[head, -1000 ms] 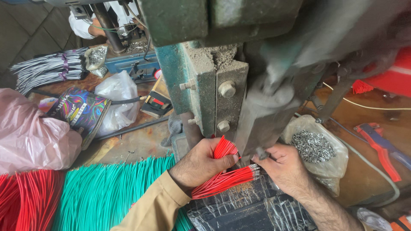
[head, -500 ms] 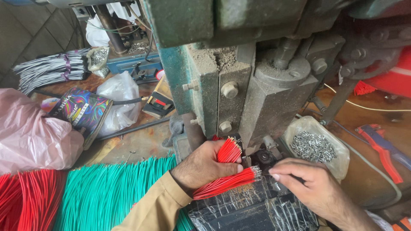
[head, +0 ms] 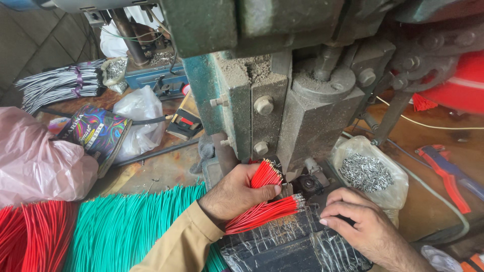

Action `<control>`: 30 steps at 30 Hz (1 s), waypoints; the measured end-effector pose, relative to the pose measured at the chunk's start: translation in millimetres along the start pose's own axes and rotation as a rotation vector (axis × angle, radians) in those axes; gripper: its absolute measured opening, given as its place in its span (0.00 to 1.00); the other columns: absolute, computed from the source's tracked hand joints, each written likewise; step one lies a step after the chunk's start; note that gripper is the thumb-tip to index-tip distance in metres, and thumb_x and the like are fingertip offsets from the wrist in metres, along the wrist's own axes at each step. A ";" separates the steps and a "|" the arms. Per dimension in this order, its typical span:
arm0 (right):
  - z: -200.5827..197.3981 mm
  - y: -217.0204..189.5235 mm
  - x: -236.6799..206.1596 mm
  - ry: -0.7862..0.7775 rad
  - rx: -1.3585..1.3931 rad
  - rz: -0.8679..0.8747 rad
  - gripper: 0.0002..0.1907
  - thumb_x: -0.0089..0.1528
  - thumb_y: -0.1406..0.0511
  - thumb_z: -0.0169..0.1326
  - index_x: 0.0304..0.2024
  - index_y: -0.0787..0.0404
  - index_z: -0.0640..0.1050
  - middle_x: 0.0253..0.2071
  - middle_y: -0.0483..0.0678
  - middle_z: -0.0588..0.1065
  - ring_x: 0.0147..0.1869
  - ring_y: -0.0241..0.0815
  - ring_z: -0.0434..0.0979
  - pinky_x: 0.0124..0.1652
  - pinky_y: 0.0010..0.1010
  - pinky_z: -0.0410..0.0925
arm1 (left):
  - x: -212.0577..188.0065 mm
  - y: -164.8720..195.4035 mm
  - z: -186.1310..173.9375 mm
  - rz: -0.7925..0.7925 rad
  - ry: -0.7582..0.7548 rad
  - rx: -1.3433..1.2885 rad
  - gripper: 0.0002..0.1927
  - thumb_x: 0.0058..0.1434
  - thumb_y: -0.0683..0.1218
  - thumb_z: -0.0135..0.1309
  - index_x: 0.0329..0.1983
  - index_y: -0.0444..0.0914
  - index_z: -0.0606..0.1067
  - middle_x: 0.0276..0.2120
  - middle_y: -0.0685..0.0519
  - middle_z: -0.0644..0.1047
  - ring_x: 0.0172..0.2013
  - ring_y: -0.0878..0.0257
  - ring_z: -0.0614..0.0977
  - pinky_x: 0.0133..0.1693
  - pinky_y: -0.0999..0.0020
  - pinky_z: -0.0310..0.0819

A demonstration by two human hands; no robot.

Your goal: The person holds a bundle of red wires and inserts the stripped end of one wire with a metal terminal into a bench-mounted crimping press, operates the press to crimp the terminal onto the wire, and places the finished wire back with the bundle, repeating the cycle. A container of loose metal terminals sits beside the press for picking.

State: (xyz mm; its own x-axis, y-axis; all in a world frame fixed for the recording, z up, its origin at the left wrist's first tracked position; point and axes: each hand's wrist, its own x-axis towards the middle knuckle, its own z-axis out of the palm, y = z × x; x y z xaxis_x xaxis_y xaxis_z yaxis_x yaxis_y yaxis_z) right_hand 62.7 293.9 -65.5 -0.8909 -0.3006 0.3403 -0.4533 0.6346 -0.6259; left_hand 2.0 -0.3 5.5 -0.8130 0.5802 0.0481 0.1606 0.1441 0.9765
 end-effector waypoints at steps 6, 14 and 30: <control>-3.7 0.1 -2.7 -0.012 0.044 0.146 0.14 0.50 0.66 0.67 0.39 0.59 0.83 0.40 0.42 0.79 0.46 0.39 0.78 0.45 0.30 0.74 | -2.6 2.8 -2.3 -0.014 -0.003 0.030 0.10 0.63 0.46 0.61 0.38 0.34 0.79 0.27 0.59 0.79 0.29 0.72 0.76 0.34 0.71 0.76; -1.3 6.1 -3.8 -0.008 -0.011 -0.038 0.08 0.52 0.68 0.64 0.34 0.61 0.83 0.42 0.44 0.78 0.48 0.40 0.77 0.46 0.30 0.73 | -2.4 2.7 -2.9 -0.007 -0.006 0.022 0.10 0.63 0.47 0.61 0.39 0.34 0.78 0.27 0.59 0.79 0.29 0.73 0.76 0.35 0.71 0.76; 26.3 34.9 -20.0 0.310 0.396 0.226 0.10 0.59 0.71 0.60 0.44 0.64 0.78 0.38 0.46 0.82 0.44 0.35 0.82 0.45 0.26 0.74 | -1.8 -0.5 -2.1 -0.022 -0.013 -0.027 0.09 0.62 0.45 0.61 0.40 0.34 0.78 0.29 0.59 0.80 0.31 0.73 0.77 0.36 0.71 0.77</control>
State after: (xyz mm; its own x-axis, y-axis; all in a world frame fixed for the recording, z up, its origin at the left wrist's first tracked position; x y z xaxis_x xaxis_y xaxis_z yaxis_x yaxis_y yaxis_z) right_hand 64.0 303.3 -112.6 -0.9444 0.0735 0.3204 -0.2810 0.3249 -0.9030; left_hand 2.2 -3.1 5.4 -0.8090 0.5873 0.0244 0.1274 0.1348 0.9826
